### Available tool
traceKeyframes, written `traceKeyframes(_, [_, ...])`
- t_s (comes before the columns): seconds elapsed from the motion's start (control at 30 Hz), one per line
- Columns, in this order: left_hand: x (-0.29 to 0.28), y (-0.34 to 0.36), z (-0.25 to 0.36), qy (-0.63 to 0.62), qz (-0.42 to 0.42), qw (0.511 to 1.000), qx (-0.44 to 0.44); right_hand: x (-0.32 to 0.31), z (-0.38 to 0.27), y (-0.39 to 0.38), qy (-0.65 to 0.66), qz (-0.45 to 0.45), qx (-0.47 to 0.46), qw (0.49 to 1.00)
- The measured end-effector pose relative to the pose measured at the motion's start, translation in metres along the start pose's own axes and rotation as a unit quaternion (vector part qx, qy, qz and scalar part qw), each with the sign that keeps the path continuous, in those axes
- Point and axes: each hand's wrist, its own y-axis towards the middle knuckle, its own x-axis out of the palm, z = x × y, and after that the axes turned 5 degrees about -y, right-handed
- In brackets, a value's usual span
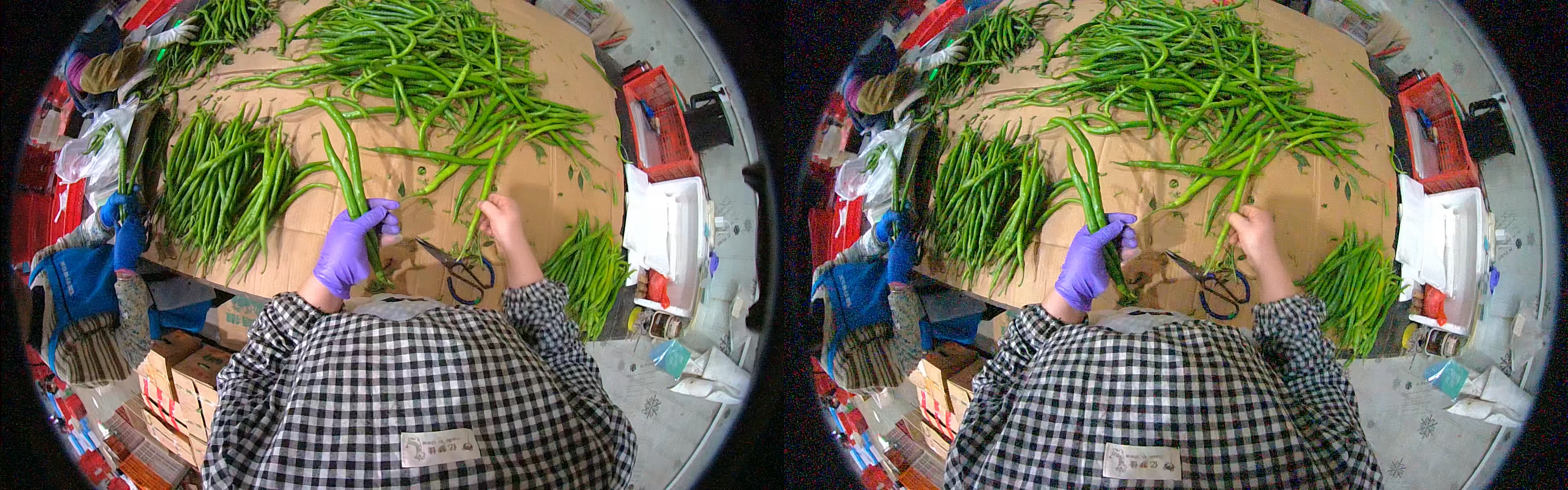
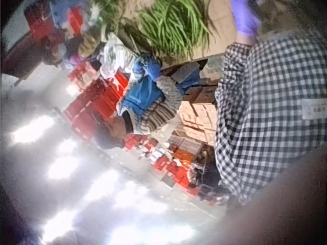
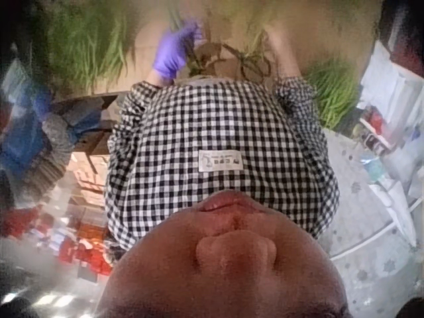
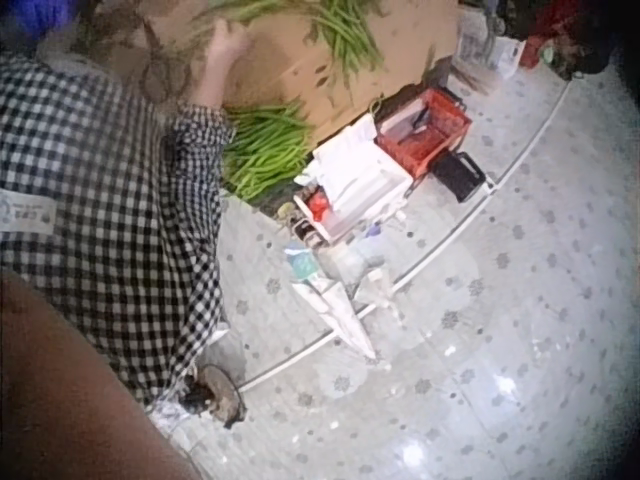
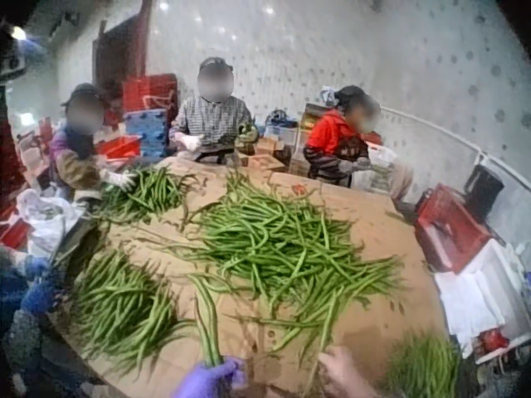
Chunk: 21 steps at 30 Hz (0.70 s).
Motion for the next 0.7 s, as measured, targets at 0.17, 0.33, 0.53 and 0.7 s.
traceKeyframes(0.17, [0.009, 0.005, -0.011, -0.037, -0.041, 0.998, -0.001, 0.048, -0.052, -0.041, 0.064, -0.145, -0.150, 0.976])
traceKeyframes(0.33, [0.001, 0.001, -0.008, 0.044, 0.006, 0.998, -0.053, 0.105, -0.090, -0.034, -0.131, -0.175, -0.238, 0.946])
traceKeyframes(0.53, [-0.027, -0.006, 0.004, -0.109, -0.004, 0.994, -0.002, 0.131, -0.108, 0.052, -0.414, 0.001, -0.434, 0.800])
traceKeyframes(0.7, [-0.033, -0.015, 0.010, -0.172, -0.058, 0.983, -0.024, 0.124, -0.114, 0.078, -0.602, -0.065, -0.381, 0.699])
